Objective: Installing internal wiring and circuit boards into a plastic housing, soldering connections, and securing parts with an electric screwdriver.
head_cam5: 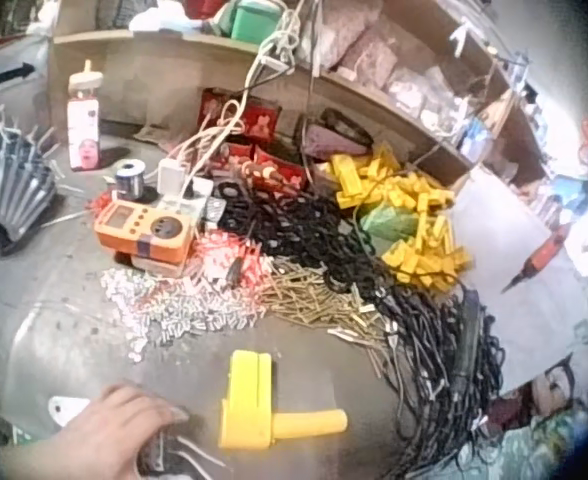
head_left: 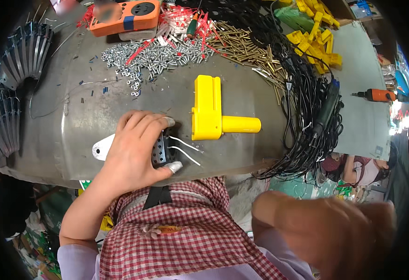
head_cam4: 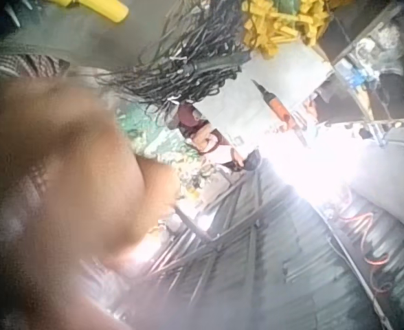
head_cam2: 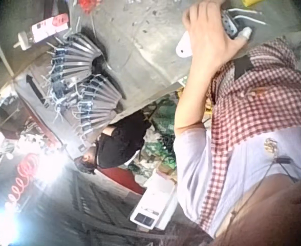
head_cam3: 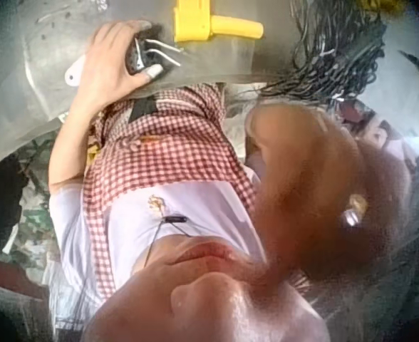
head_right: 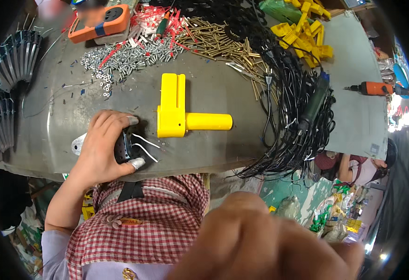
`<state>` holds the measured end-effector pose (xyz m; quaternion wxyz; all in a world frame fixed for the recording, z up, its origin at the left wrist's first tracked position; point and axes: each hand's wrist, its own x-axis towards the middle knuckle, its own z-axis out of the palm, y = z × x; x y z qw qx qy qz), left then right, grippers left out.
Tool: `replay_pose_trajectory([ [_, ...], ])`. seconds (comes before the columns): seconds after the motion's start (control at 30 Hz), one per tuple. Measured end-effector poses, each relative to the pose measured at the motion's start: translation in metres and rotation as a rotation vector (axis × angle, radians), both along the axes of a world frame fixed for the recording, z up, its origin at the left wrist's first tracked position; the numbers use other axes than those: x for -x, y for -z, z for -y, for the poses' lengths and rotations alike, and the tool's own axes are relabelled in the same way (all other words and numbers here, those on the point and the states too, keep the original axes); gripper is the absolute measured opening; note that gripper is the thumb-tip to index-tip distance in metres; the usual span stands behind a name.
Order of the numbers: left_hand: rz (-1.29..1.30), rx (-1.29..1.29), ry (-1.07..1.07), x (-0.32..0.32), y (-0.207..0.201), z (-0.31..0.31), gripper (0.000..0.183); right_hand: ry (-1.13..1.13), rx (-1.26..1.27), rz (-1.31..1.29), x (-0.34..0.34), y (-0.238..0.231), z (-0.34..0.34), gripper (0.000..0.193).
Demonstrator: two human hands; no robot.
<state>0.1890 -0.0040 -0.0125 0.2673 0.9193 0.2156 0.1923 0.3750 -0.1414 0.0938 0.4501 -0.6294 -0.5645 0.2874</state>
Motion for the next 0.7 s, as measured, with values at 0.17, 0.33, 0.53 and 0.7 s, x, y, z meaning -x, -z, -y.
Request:
replay_pose_trajectory([
  [0.17,-0.009,0.002,-0.012,-0.003,-0.002,0.002,0.062,-0.1,0.196,0.014,0.005,-0.033,-0.006,0.034],
  [0.33,-0.023,-0.009,-0.018,0.001,-0.002,0.003,0.063,-0.192,0.4,0.021,0.014,-0.067,-0.009,0.032],
  [0.53,0.005,-0.006,0.002,0.001,-0.002,0.003,0.064,-0.278,0.653,0.015,0.02,-0.102,-0.039,0.03],
  [0.7,-0.012,0.002,-0.05,0.017,0.007,0.001,0.065,-0.388,0.847,-0.008,0.057,-0.099,-0.087,0.029],
])
